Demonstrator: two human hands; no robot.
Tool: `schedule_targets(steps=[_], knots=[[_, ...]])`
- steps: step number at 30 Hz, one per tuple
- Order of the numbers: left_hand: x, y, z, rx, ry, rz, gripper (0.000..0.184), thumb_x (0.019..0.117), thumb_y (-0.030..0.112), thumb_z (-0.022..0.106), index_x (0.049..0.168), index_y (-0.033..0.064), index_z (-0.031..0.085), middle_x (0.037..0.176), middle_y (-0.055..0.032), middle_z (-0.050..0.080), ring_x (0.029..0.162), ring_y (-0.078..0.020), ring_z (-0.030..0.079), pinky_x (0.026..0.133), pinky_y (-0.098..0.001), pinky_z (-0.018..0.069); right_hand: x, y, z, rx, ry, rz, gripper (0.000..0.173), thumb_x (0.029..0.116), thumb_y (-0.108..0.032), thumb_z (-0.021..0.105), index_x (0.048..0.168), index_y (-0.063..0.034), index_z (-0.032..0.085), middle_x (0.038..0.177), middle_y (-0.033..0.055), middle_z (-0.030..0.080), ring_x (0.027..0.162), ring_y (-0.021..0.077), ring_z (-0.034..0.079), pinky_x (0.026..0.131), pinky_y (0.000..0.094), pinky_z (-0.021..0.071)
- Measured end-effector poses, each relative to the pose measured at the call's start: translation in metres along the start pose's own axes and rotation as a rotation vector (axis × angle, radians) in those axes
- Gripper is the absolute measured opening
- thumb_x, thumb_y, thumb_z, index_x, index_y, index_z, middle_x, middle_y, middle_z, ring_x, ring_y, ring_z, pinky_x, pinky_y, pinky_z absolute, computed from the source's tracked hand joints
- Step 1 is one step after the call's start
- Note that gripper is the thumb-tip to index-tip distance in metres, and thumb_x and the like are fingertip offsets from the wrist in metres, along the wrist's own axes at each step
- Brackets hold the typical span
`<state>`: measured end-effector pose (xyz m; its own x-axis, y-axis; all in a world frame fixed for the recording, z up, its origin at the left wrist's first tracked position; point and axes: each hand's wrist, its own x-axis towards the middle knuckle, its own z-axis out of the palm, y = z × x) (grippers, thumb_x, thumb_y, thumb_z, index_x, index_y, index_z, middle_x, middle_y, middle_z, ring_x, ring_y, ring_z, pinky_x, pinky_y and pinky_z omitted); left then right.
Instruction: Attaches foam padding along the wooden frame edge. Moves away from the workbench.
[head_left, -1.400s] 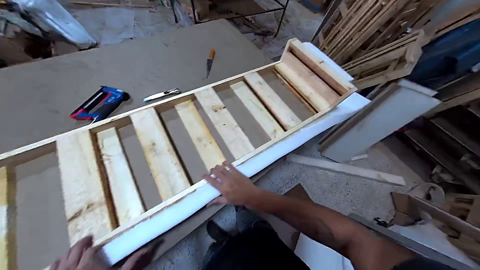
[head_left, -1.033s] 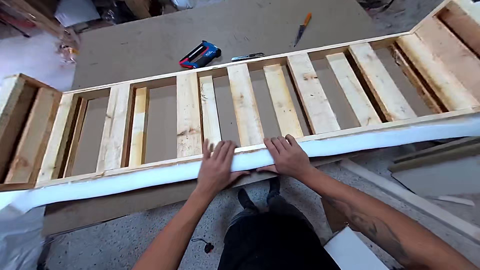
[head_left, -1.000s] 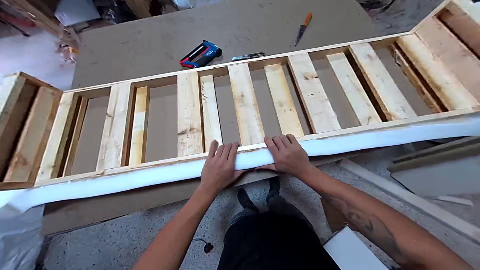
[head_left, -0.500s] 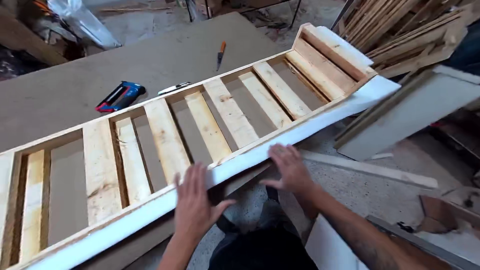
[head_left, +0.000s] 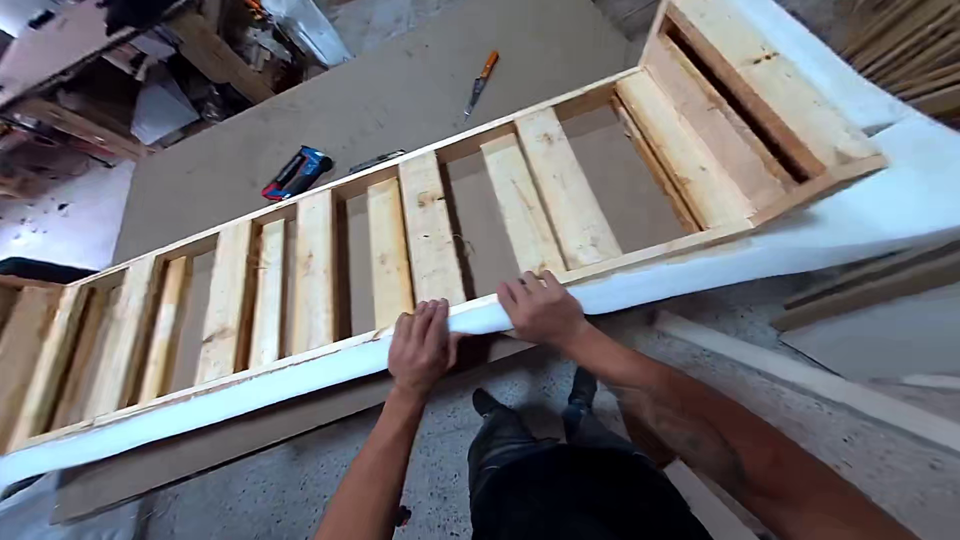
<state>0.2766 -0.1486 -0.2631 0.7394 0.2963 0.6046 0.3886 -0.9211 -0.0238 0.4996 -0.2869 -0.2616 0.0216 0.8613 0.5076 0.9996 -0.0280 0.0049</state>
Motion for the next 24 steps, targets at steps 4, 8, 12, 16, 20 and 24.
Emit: schedule_targets(steps=[4, 8, 12, 16, 20, 24], knots=[[0.011, 0.023, -0.015, -0.065, -0.124, -0.115, 0.059, 0.0947, 0.052, 0.057, 0.13, 0.0065, 0.068, 0.124, -0.0178, 0.07, 0.116, -0.0352, 0.066, 0.102, -0.0545, 0.049, -0.008, 0.008, -0.033, 0.147, -0.087, 0.073, 0.072, 0.0846, -0.067, 0.068, 0.132, -0.0142, 0.065, 0.118, 0.0107, 0.068, 0.112, 0.0288, 0.064, 0.094, 0.0483, 0.0517], [0.041, 0.073, -0.033, -0.188, -0.3, -0.132, 0.103, 0.0787, 0.076, 0.066, 0.149, 0.0031, 0.049, 0.143, -0.0235, 0.055, 0.135, -0.0415, 0.05, 0.116, -0.0722, 0.0213, -0.084, 0.068, -0.084, 0.183, 0.01, 0.143, 0.084, 0.0858, -0.063, 0.072, 0.155, -0.0224, 0.048, 0.152, 0.0139, 0.052, 0.149, 0.0297, 0.039, 0.126, 0.055, 0.0253], [0.105, 0.191, 0.031, -0.346, -0.28, 0.074, 0.107, 0.0795, 0.074, 0.071, 0.157, 0.0059, 0.04, 0.16, -0.0176, 0.042, 0.15, -0.034, 0.036, 0.121, -0.0693, 0.0209, -0.168, 0.179, -0.109, -0.097, 0.049, 0.217, 0.088, 0.0819, -0.063, 0.077, 0.148, -0.0099, 0.051, 0.149, 0.0199, 0.053, 0.144, 0.0353, 0.044, 0.122, 0.0587, 0.0302], [0.157, 0.284, 0.085, -0.32, -0.396, 0.155, 0.107, 0.0794, 0.055, 0.081, 0.159, 0.0016, 0.033, 0.164, -0.0175, 0.036, 0.153, -0.0332, 0.033, 0.126, -0.0616, 0.0153, -0.211, 0.24, -0.122, -0.191, 0.156, 0.265, 0.091, 0.0746, -0.062, 0.082, 0.141, -0.0065, 0.053, 0.139, 0.0222, 0.058, 0.136, 0.0392, 0.051, 0.117, 0.0592, 0.035], [0.186, 0.325, 0.102, -0.157, -0.524, 0.019, 0.095, 0.0795, 0.038, 0.081, 0.154, -0.0027, 0.038, 0.145, -0.0203, 0.055, 0.128, -0.0376, 0.058, 0.112, -0.0618, 0.0371, -0.232, 0.278, -0.1, -0.192, 0.208, 0.18, 0.096, 0.0708, -0.057, 0.085, 0.145, -0.0089, 0.047, 0.144, 0.0223, 0.053, 0.141, 0.0386, 0.045, 0.119, 0.0625, 0.0292], [0.192, 0.335, 0.105, -0.056, -0.445, -0.009, 0.075, 0.0764, 0.037, 0.078, 0.137, -0.0025, 0.056, 0.114, -0.0174, 0.067, 0.102, -0.0339, 0.066, 0.093, -0.0504, 0.0514, -0.227, 0.314, -0.095, -0.216, 0.326, -0.014, 0.077, 0.0838, -0.058, 0.071, 0.145, -0.0175, 0.047, 0.144, 0.017, 0.052, 0.141, 0.0381, 0.043, 0.116, 0.0666, 0.0269]])
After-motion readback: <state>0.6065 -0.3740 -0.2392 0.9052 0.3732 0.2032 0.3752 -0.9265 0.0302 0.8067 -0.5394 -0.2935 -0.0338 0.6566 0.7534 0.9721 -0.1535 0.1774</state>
